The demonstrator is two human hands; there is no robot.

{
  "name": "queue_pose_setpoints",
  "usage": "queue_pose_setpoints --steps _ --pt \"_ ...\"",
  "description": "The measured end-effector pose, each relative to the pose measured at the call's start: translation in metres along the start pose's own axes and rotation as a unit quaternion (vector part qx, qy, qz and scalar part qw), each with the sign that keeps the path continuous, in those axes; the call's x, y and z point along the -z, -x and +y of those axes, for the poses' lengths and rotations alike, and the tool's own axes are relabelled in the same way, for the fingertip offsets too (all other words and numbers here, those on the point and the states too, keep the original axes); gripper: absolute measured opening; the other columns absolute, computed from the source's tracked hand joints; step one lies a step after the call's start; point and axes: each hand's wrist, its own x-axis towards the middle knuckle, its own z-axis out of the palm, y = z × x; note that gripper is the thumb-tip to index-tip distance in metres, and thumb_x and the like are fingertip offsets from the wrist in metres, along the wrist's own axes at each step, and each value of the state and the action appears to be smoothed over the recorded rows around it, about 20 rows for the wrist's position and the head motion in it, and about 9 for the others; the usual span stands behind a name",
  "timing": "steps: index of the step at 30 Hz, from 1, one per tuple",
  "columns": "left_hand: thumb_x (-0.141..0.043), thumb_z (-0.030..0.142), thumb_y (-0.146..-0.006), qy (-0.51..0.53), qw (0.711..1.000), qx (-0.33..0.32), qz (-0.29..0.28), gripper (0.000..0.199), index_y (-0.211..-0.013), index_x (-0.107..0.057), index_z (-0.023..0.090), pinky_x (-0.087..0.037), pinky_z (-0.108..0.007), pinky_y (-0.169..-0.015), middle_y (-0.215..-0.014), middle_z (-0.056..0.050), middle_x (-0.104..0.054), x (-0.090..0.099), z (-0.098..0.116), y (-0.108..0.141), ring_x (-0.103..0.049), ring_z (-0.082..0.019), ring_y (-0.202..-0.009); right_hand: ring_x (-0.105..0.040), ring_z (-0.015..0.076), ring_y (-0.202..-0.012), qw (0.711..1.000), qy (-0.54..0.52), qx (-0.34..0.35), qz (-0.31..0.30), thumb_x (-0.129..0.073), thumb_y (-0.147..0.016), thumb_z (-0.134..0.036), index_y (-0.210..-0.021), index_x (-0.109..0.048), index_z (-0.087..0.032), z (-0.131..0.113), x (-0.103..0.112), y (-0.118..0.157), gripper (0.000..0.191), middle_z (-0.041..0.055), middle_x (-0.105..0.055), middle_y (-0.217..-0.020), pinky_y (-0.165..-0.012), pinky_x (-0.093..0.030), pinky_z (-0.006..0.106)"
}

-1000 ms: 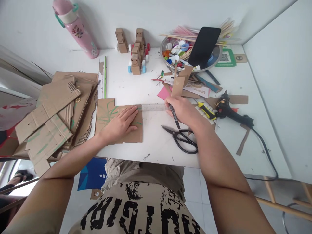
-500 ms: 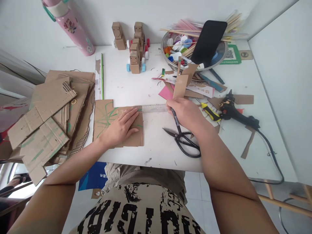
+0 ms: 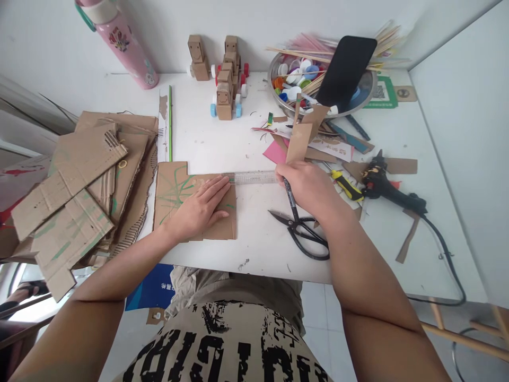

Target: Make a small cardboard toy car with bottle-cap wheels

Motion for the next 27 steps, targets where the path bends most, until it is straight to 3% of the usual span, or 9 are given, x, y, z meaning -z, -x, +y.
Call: queue_pose_setpoints --steps 5,11,16,19,21,25,27 --pt "-0.046 0.054 -0.12 0.0 1.0 0.006 0.006 0.069 -0.175 -0.044 0.014 -0.044 -0.062 -0.14 -0.178 -0.024 -0.054 -0.002 -0.001 0.0 -0.046 -0.034 -0.173 -0.059 0.0272 -0.07 1.0 0.023 -0.014 -0.001 -0.055 -0.08 -0.015 -0.076 -0.05 -0.029 -0.005 0.001 0.0 0.016 0.005 -0.065 -0.074 -0.064 -0.038 0.04" --pt "-0.047 0.051 -0.12 -0.011 1.0 0.005 0.009 0.068 -0.173 -0.047 0.008 -0.046 -0.059 -0.139 -0.177 -0.027 -0.055 0.001 0.001 -0.002 -0.048 -0.034 -0.171 -0.058 0.0265 -0.068 0.999 0.028 -0.008 -0.02 -0.054 -0.075 -0.009 -0.076 -0.048 -0.029 -0.006 0.002 -0.002 0.021 0.0041 -0.063 -0.073 -0.064 -0.038 0.039" --pt "-0.049 0.05 -0.119 -0.016 1.0 0.007 0.01 0.068 -0.173 -0.047 0.009 -0.047 -0.061 -0.139 -0.177 -0.026 -0.055 0.001 0.002 -0.003 -0.048 -0.034 -0.171 -0.056 0.026 -0.066 0.999 0.047 -0.01 -0.002 -0.059 -0.08 -0.01 -0.075 -0.05 -0.029 -0.001 -0.002 -0.002 0.022 0.0044 -0.061 -0.073 -0.06 -0.036 0.038" --pt "-0.049 0.049 -0.119 -0.02 1.0 0.009 0.01 0.066 -0.172 -0.048 0.01 -0.047 -0.06 -0.139 -0.177 -0.025 -0.056 0.001 0.002 -0.004 -0.049 -0.034 -0.171 -0.063 0.029 -0.075 0.999 0.024 -0.004 0.021 -0.066 -0.088 -0.024 -0.081 -0.055 -0.03 -0.006 -0.005 -0.006 0.014 0.0072 -0.071 -0.084 -0.066 -0.045 0.039" --pt "-0.05 0.05 -0.119 -0.022 1.0 0.009 0.01 0.066 -0.171 -0.049 0.009 -0.048 -0.06 -0.138 -0.176 -0.026 -0.056 0.001 0.002 -0.005 -0.051 -0.034 -0.17 -0.068 0.0299 -0.081 0.998 -0.03 0.01 0.05 -0.066 -0.096 -0.041 -0.087 -0.059 -0.031 -0.016 -0.009 -0.012 0.016 0.0088 -0.076 -0.092 -0.072 -0.051 0.041" --pt "-0.05 0.054 -0.118 -0.023 1.0 0.003 0.013 0.07 -0.169 -0.051 0.005 -0.049 -0.059 -0.137 -0.173 -0.028 -0.059 0.003 0.003 -0.008 -0.054 -0.035 -0.167 -0.061 0.0239 -0.069 0.984 -0.166 0.019 0.053 -0.043 -0.104 -0.083 -0.086 -0.065 -0.029 -0.041 -0.023 -0.036 0.06 0.0054 -0.067 -0.077 -0.068 -0.05 0.039" --pt "-0.05 0.054 -0.118 -0.021 1.0 0.002 0.015 0.072 -0.169 -0.051 0.003 -0.049 -0.059 -0.137 -0.173 -0.029 -0.059 0.003 0.003 -0.008 -0.055 -0.036 -0.167 -0.054 0.0217 -0.063 0.978 -0.206 -0.002 0.02 -0.033 -0.103 -0.091 -0.076 -0.066 -0.029 -0.05 -0.033 -0.054 0.075 0.002 -0.054 -0.064 -0.066 -0.048 0.038"
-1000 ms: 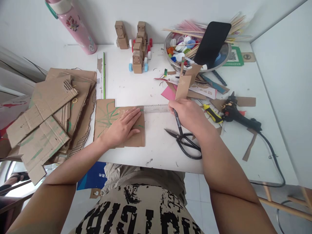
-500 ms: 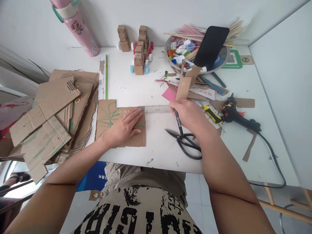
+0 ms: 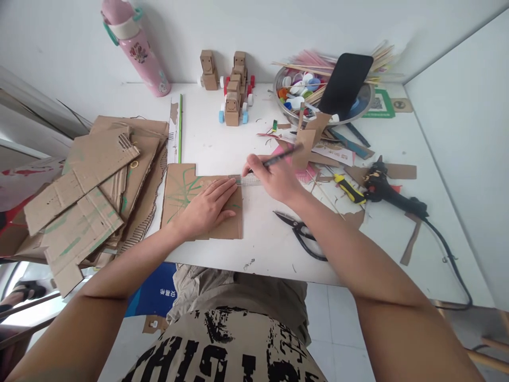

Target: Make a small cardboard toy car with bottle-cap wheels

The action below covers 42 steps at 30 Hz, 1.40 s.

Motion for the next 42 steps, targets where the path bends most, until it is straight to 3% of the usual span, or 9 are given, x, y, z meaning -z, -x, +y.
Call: queue_pose_setpoints --steps 2,7,11,23,28,42 --pt "-0.051 0.054 -0.118 0.006 1.0 0.005 0.002 0.07 -0.169 -0.051 0.005 -0.049 -0.06 -0.137 -0.173 -0.028 -0.059 -0.001 0.0 0.0 -0.055 -0.036 -0.166 -0.052 0.0208 -0.062 0.999 -0.025 -0.031 -0.01 -0.038 -0.102 -0.088 -0.066 -0.062 -0.028 -0.001 -0.015 -0.018 0.074 0.0005 -0.047 -0.058 -0.068 -0.047 0.038" --pt "-0.052 0.056 -0.117 0.023 1.0 0.014 0.005 0.074 -0.172 -0.048 0.006 -0.048 -0.062 -0.137 -0.174 -0.028 -0.057 -0.002 0.001 0.0 -0.052 -0.037 -0.168 -0.061 0.0222 -0.068 0.998 -0.025 -0.061 0.002 -0.072 -0.093 -0.057 -0.065 -0.055 -0.028 0.002 -0.047 -0.041 0.044 0.0008 -0.061 -0.061 -0.072 -0.048 0.036" --pt "-0.049 0.059 -0.118 0.027 1.0 0.013 0.007 0.075 -0.172 -0.047 0.008 -0.046 -0.059 -0.139 -0.175 -0.027 -0.058 -0.002 0.002 -0.001 -0.05 -0.035 -0.17 -0.06 0.0212 -0.065 0.996 0.01 -0.076 0.039 -0.068 -0.095 -0.039 -0.066 -0.048 -0.029 0.004 -0.055 -0.04 0.037 -0.001 -0.06 -0.059 -0.071 -0.048 0.035" --pt "-0.051 0.059 -0.117 0.034 0.999 0.014 0.006 0.077 -0.17 -0.049 0.004 -0.046 -0.055 -0.139 -0.172 -0.029 -0.06 0.0 0.004 -0.001 -0.054 -0.036 -0.167 -0.055 0.021 -0.061 0.997 0.04 -0.052 0.05 -0.067 -0.094 -0.035 -0.068 -0.045 -0.03 0.008 -0.06 -0.039 0.035 -0.0022 -0.054 -0.056 -0.067 -0.046 0.034" --pt "-0.052 0.059 -0.117 0.039 0.999 0.023 0.006 0.073 -0.17 -0.05 0.009 -0.047 -0.058 -0.139 -0.173 -0.025 -0.06 -0.001 0.004 -0.002 -0.053 -0.035 -0.168 -0.055 0.0207 -0.061 0.995 0.053 -0.068 0.042 -0.068 -0.093 -0.031 -0.066 -0.041 -0.03 0.002 -0.059 -0.04 0.038 -0.0027 -0.051 -0.056 -0.069 -0.045 0.034" --pt "-0.052 0.06 -0.117 0.034 0.999 0.026 0.001 0.073 -0.17 -0.05 0.01 -0.047 -0.058 -0.138 -0.173 -0.025 -0.06 0.0 0.005 -0.001 -0.053 -0.035 -0.168 -0.056 0.0204 -0.062 0.998 0.029 -0.055 0.02 -0.068 -0.091 -0.033 -0.065 -0.044 -0.029 0.009 -0.059 -0.041 0.036 -0.0027 -0.052 -0.055 -0.068 -0.046 0.034"
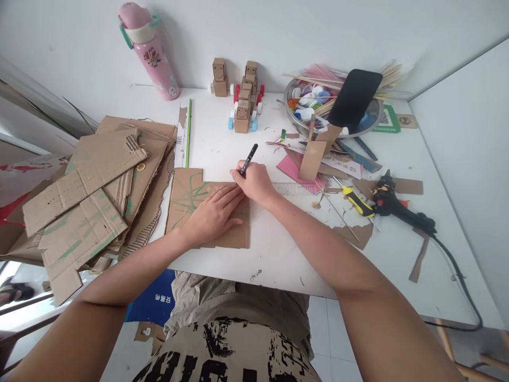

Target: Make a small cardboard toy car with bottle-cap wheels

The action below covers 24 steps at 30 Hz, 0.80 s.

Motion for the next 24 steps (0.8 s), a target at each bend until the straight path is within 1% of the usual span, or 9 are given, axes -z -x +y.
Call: queue_pose_setpoints --steps 3,5,8,10,12,15,18,20,24 --pt "-0.052 0.06 -0.117 -0.006 1.0 -0.002 0.001 0.075 -0.17 -0.051 0.008 -0.048 -0.058 -0.137 -0.173 -0.026 -0.06 0.001 0.001 0.0 -0.055 -0.035 -0.167 -0.057 0.0204 -0.063 1.0 -0.011 -0.001 0.0 -0.07 -0.092 -0.039 -0.064 -0.044 -0.029 0.0 0.004 -0.002 0.039 -0.0018 -0.054 -0.056 -0.069 -0.046 0.034" --pt "-0.051 0.059 -0.117 -0.006 1.0 -0.006 0.005 0.074 -0.169 -0.052 0.006 -0.049 -0.057 -0.137 -0.173 -0.027 -0.059 0.001 0.001 0.0 -0.055 -0.035 -0.166 -0.057 0.0199 -0.059 0.999 -0.044 -0.006 0.001 -0.07 -0.095 -0.055 -0.069 -0.048 -0.029 0.0 0.015 -0.003 0.042 -0.0007 -0.06 -0.06 -0.066 -0.046 0.034" --pt "-0.05 0.055 -0.118 0.012 1.0 -0.015 0.017 0.069 -0.167 -0.053 0.006 -0.049 -0.057 -0.137 -0.173 -0.027 -0.059 -0.001 -0.001 0.001 -0.056 -0.035 -0.166 -0.058 0.0193 -0.057 0.998 -0.062 -0.003 0.0 -0.059 -0.1 -0.077 -0.079 -0.057 -0.029 0.0 0.042 0.004 0.053 0.0031 -0.072 -0.074 -0.062 -0.046 0.034" --pt "-0.051 0.052 -0.118 0.04 0.998 -0.02 0.032 0.065 -0.166 -0.054 0.008 -0.049 -0.06 -0.137 -0.173 -0.027 -0.059 -0.003 -0.004 0.002 -0.056 -0.036 -0.166 -0.064 0.0218 -0.064 1.0 0.016 0.01 -0.024 -0.061 -0.103 -0.07 -0.077 -0.059 -0.028 0.002 0.06 0.017 0.049 0.0048 -0.073 -0.076 -0.065 -0.048 0.035" --pt "-0.052 0.048 -0.118 0.082 0.995 -0.02 0.054 0.061 -0.166 -0.054 0.01 -0.05 -0.062 -0.136 -0.173 -0.026 -0.06 -0.004 -0.008 0.003 -0.057 -0.036 -0.164 -0.066 0.025 -0.07 0.992 0.119 0.004 -0.049 -0.073 -0.098 -0.051 -0.078 -0.057 -0.028 0.007 0.072 0.036 0.035 0.0042 -0.069 -0.073 -0.066 -0.046 0.035" --pt "-0.051 0.04 -0.118 0.156 0.983 0.013 0.094 0.055 -0.168 -0.05 0.017 -0.053 -0.06 -0.133 -0.172 -0.023 -0.062 -0.004 -0.015 0.004 -0.061 -0.034 -0.161 -0.067 0.0281 -0.078 0.974 0.218 0.013 -0.06 -0.073 -0.092 -0.029 -0.081 -0.051 -0.029 0.016 0.074 0.063 0.025 0.0058 -0.069 -0.08 -0.067 -0.044 0.036" --pt "-0.052 0.037 -0.117 0.224 0.964 0.073 0.126 0.05 -0.164 -0.052 0.022 -0.058 -0.058 -0.128 -0.165 -0.018 -0.068 -0.003 -0.022 0.005 -0.066 -0.033 -0.154 -0.066 0.0299 -0.082 0.967 0.248 0.045 -0.046 -0.064 -0.095 -0.024 -0.083 -0.046 -0.029 0.023 0.071 0.078 0.023 0.0079 -0.067 -0.083 -0.069 -0.043 0.037" --pt "-0.052 0.039 -0.116 0.26 0.951 0.099 0.136 0.048 -0.161 -0.053 0.023 -0.06 -0.057 -0.126 -0.16 -0.018 -0.07 -0.003 -0.025 0.005 -0.068 -0.032 -0.151 -0.064 0.0306 -0.081 0.967 0.245 0.051 -0.043 -0.067 -0.091 -0.023 -0.082 -0.043 -0.03 0.024 0.072 0.077 0.026 0.0075 -0.065 -0.082 -0.068 -0.042 0.037" --pt "-0.048 0.039 -0.116 0.278 0.939 0.135 0.152 0.047 -0.16 -0.051 0.023 -0.061 -0.054 -0.124 -0.161 -0.02 -0.068 -0.004 -0.028 0.002 -0.066 -0.031 -0.153 -0.06 0.0302 -0.077 0.976 0.216 0.032 -0.004 -0.077 -0.08 -0.024 -0.081 -0.036 -0.031 0.008 0.077 0.068 0.041 0.0063 -0.061 -0.081 -0.068 -0.04 0.038"
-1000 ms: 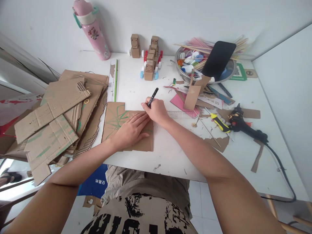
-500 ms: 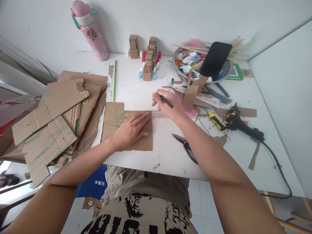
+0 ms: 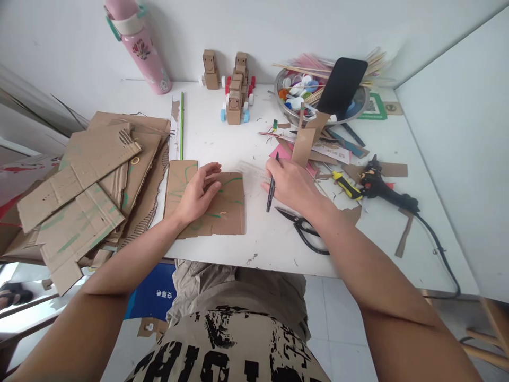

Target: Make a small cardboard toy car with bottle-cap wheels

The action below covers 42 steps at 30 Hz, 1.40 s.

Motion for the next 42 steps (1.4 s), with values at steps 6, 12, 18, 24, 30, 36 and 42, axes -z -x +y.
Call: queue_pose_setpoints --steps 6,12,18,24,30,36,42 --pt "-0.049 0.039 -0.116 -0.042 0.997 0.01 0.058 0.041 -0.153 -0.057 0.024 -0.064 -0.052 -0.118 -0.153 -0.018 -0.073 0.005 -0.003 -0.006 -0.072 -0.029 -0.141 -0.055 0.0219 -0.066 0.99 -0.13 -0.044 -0.017 -0.082 -0.085 -0.035 -0.083 -0.037 -0.032 -0.047 -0.015 -0.014 0.045 -0.0022 -0.057 -0.07 -0.067 -0.042 0.035" --pt "-0.045 0.041 -0.119 -0.114 0.993 -0.011 0.03 0.042 -0.147 -0.068 0.021 -0.058 -0.058 -0.126 -0.158 -0.02 -0.07 0.008 0.002 -0.006 -0.067 -0.032 -0.15 -0.051 0.0191 -0.062 0.986 -0.161 -0.022 -0.043 -0.077 -0.092 -0.035 -0.086 -0.036 -0.032 -0.066 -0.044 -0.024 0.042 -0.0049 -0.055 -0.068 -0.065 -0.039 0.032" --pt "-0.053 0.037 -0.116 -0.157 0.986 -0.036 -0.045 0.042 -0.147 -0.072 0.017 -0.056 -0.061 -0.131 -0.165 -0.022 -0.067 0.011 0.006 -0.006 -0.066 -0.036 -0.155 -0.055 0.0196 -0.064 0.984 -0.166 -0.01 -0.058 -0.075 -0.095 -0.035 -0.085 -0.038 -0.031 -0.04 -0.033 -0.015 0.038 -0.0029 -0.062 -0.073 -0.068 -0.043 0.033" --pt "-0.055 0.037 -0.115 -0.22 0.964 -0.048 -0.138 0.055 -0.168 -0.057 0.02 -0.042 -0.065 -0.14 -0.18 -0.019 -0.055 0.019 0.007 -0.003 -0.046 -0.034 -0.173 -0.066 0.0269 -0.081 0.985 -0.15 0.065 -0.054 -0.082 -0.085 -0.024 -0.085 -0.04 -0.031 -0.01 -0.037 -0.004 0.042 0.0032 -0.072 -0.09 -0.08 -0.053 0.039" --pt "-0.051 0.041 -0.117 -0.267 0.952 -0.045 -0.14 0.059 -0.173 -0.051 0.021 -0.037 -0.061 -0.143 -0.183 -0.018 -0.049 0.015 0.009 0.002 -0.043 -0.032 -0.175 -0.072 0.0359 -0.101 0.981 -0.148 0.108 -0.06 -0.084 -0.088 -0.023 -0.088 -0.046 -0.032 0.002 -0.04 0.0 0.039 0.0084 -0.078 -0.1 -0.089 -0.058 0.049" --pt "-0.052 0.044 -0.117 -0.269 0.951 -0.056 -0.142 0.062 -0.173 -0.049 0.019 -0.037 -0.062 -0.142 -0.184 -0.02 -0.048 0.015 0.009 0.001 -0.043 -0.033 -0.175 -0.07 0.0346 -0.101 0.982 -0.142 0.112 -0.059 -0.084 -0.087 -0.021 -0.086 -0.042 -0.031 0.002 -0.043 -0.001 0.044 0.007 -0.077 -0.1 -0.088 -0.057 0.047" --pt "-0.051 0.044 -0.117 -0.267 0.953 -0.067 -0.13 0.062 -0.174 -0.048 0.019 -0.037 -0.065 -0.142 -0.184 -0.02 -0.048 0.014 0.008 0.003 -0.043 -0.035 -0.174 -0.069 0.0334 -0.099 0.985 -0.126 0.11 -0.04 -0.086 -0.086 -0.019 -0.086 -0.042 -0.031 0.002 -0.044 -0.001 0.045 0.0063 -0.076 -0.098 -0.086 -0.055 0.045"
